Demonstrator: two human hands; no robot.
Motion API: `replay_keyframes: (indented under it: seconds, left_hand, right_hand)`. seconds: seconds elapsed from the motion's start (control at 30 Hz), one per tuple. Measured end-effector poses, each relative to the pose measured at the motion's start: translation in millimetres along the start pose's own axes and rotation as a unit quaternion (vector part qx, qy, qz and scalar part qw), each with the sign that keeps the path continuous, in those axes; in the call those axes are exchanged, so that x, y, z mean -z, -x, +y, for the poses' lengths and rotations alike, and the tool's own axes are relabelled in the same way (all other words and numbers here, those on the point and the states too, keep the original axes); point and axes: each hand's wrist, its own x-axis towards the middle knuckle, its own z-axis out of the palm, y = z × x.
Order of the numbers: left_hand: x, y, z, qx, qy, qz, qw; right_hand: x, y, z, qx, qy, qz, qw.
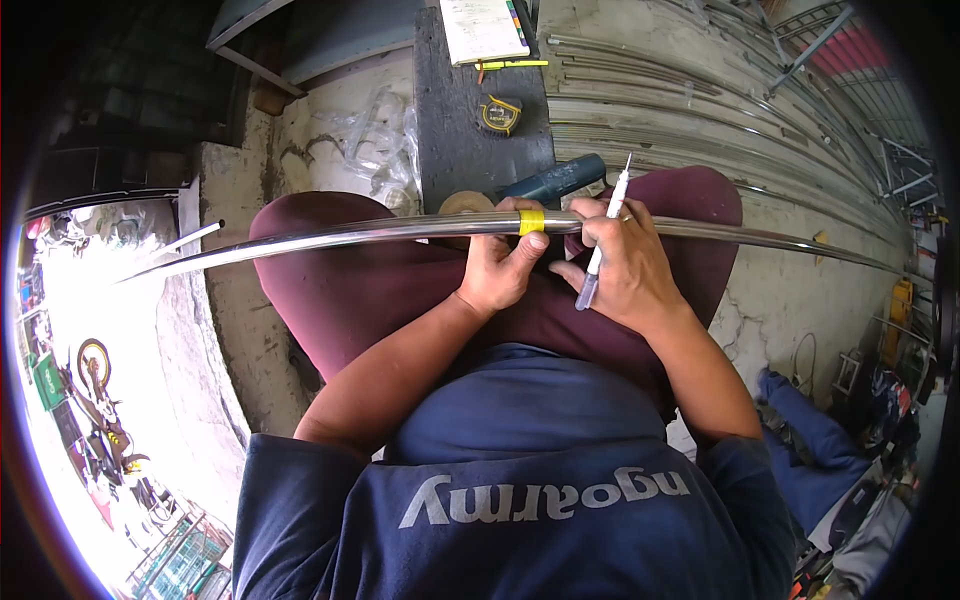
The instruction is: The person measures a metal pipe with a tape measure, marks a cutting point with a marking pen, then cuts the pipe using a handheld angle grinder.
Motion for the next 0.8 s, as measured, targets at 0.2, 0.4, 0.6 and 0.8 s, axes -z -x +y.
replay_keyframes:
  seconds: [0.2, 0.4, 0.6, 0.8]
  left_hand:
    - [2, 13, 19, 0.109, 0.114, -0.013, 0.987]
    - [8, 30, 28, 0.163, 0.103, -0.016, 0.981]
    - [-9, 37, 34, 0.154, 0.044, 0.07, 0.985]
    - [-14, 37, 26, 0.134, 0.017, 0.098, 0.986]
  right_hand:
    - [-3, -1, -6, 0.016, 0.029, 0.02, 0.999]
    - [12, -17, -9, -0.023, -0.044, -0.043, 0.998]
    - [22, -40, -4, -0.016, -0.08, -0.104, 0.991]
    - [26, -53, -5, -0.101, -0.12, -0.18, 0.971]
